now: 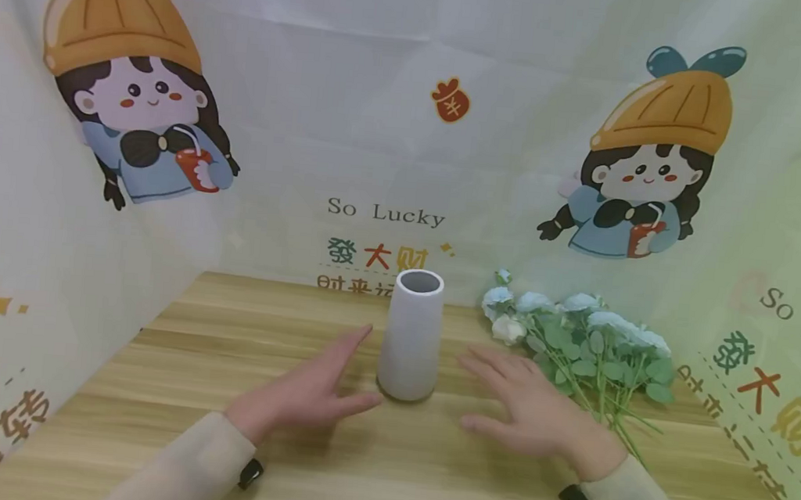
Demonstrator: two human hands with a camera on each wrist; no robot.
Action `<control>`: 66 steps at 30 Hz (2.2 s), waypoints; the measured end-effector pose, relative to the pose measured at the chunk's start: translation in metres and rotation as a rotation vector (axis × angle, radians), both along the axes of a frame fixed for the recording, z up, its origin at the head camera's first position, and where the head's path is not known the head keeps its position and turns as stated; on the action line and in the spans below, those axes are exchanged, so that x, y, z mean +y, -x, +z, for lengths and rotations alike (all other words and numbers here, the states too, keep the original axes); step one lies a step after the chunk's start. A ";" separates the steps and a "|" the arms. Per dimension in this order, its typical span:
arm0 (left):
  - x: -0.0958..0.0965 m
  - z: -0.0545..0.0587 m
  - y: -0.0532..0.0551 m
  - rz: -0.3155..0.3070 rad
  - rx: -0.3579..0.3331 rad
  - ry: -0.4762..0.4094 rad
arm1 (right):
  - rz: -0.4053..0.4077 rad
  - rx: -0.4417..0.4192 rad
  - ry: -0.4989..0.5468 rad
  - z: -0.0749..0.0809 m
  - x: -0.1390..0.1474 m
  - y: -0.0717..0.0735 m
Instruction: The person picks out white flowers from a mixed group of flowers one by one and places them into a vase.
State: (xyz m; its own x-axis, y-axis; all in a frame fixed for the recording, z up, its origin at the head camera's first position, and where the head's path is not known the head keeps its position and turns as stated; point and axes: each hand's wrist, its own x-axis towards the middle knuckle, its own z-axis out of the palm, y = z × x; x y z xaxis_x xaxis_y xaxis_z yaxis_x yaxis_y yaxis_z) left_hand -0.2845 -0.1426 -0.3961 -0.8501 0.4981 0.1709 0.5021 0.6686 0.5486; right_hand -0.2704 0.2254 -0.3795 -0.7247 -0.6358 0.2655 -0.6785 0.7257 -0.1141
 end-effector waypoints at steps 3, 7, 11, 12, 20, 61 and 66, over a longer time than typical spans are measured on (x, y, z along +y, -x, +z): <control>0.007 0.002 0.004 0.033 -0.011 -0.070 | -0.035 -0.027 0.024 0.002 0.005 0.004; 0.016 0.006 0.008 0.053 -0.068 -0.155 | -0.090 -0.064 0.056 0.009 0.014 0.009; 0.028 0.009 0.016 0.074 -0.129 -0.260 | -0.153 -0.090 0.102 0.017 0.028 0.015; 0.031 0.009 0.018 0.079 -0.138 -0.281 | -0.170 -0.100 0.114 0.018 0.032 0.018; 0.053 0.014 0.032 0.117 -0.157 -0.385 | -0.314 -0.178 0.188 0.028 0.056 0.035; 0.067 0.012 0.041 0.155 -0.144 -0.413 | -0.651 -0.308 0.157 0.029 0.103 0.055; 0.066 0.014 0.039 0.152 -0.130 -0.410 | -0.644 -0.256 0.219 0.039 0.094 0.052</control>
State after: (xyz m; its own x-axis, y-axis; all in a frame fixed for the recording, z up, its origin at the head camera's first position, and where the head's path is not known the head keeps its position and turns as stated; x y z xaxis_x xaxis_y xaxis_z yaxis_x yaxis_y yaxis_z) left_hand -0.3239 -0.0765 -0.3823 -0.9359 0.2792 0.2147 0.3240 0.4435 0.8356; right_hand -0.3222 0.3191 -0.3403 -0.9938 -0.0133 0.1101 -0.0566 0.9145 -0.4006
